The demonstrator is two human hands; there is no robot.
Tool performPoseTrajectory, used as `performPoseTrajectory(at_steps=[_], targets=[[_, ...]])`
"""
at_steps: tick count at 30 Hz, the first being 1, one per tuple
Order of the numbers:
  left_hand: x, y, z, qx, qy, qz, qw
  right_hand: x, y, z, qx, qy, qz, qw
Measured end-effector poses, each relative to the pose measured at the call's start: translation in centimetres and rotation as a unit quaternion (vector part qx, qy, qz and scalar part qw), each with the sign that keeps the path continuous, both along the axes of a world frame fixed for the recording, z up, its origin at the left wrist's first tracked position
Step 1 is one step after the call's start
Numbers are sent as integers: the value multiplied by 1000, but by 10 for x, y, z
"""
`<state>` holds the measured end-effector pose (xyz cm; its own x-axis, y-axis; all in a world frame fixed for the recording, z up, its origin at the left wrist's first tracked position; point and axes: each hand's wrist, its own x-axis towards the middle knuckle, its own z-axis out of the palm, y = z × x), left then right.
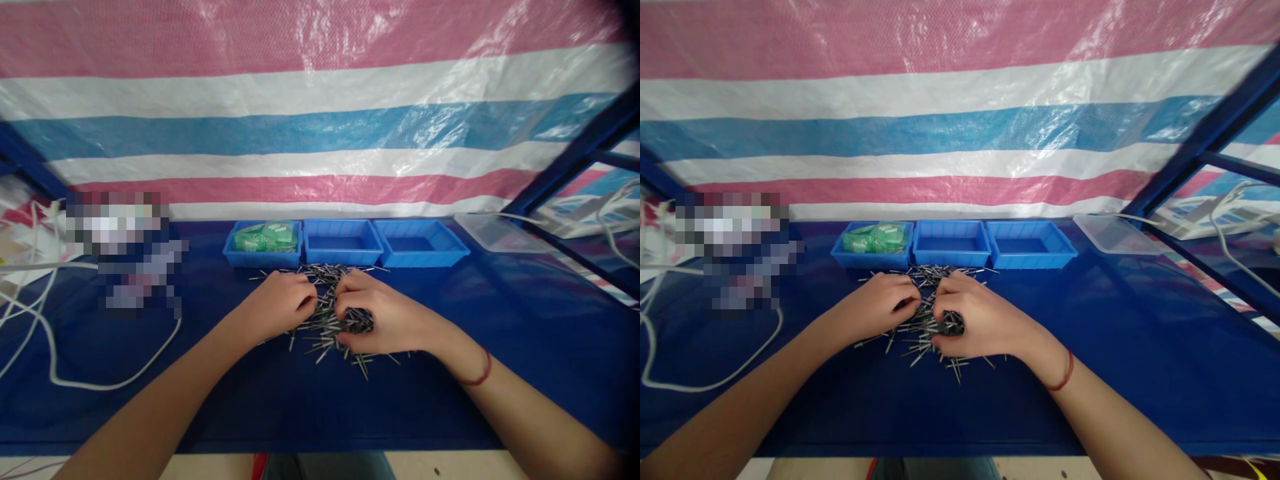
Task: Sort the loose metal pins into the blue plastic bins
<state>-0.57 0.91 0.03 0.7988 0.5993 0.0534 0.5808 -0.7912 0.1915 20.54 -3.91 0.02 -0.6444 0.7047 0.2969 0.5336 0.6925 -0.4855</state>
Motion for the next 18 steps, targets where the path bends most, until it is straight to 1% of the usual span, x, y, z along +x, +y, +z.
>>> performPoseTrajectory(at_steps=[4,7,9,11,13,16,18], targets=[[1,1,-3,-16,2,53,998,0,0,-2,-5,-40,1,999],[4,0,-5,-45,5,77,996,1,1,-4,-10,-45,5,999],[5,-1,-6,-50,8,81,995,1,2,-5,-14,-43,6,999],[6,-3,-7,-34,10,78,996,1,2,-4,-17,-40,4,999],[5,-3,-6,-2,11,77,997,2,2,-4,-18,-41,0,999],[1,-2,0,48,1,88,995,4,4,-4,-13,-41,-13,999],[-3,1,6,68,-16,91,993,5,6,-6,-10,-35,-21,999]])
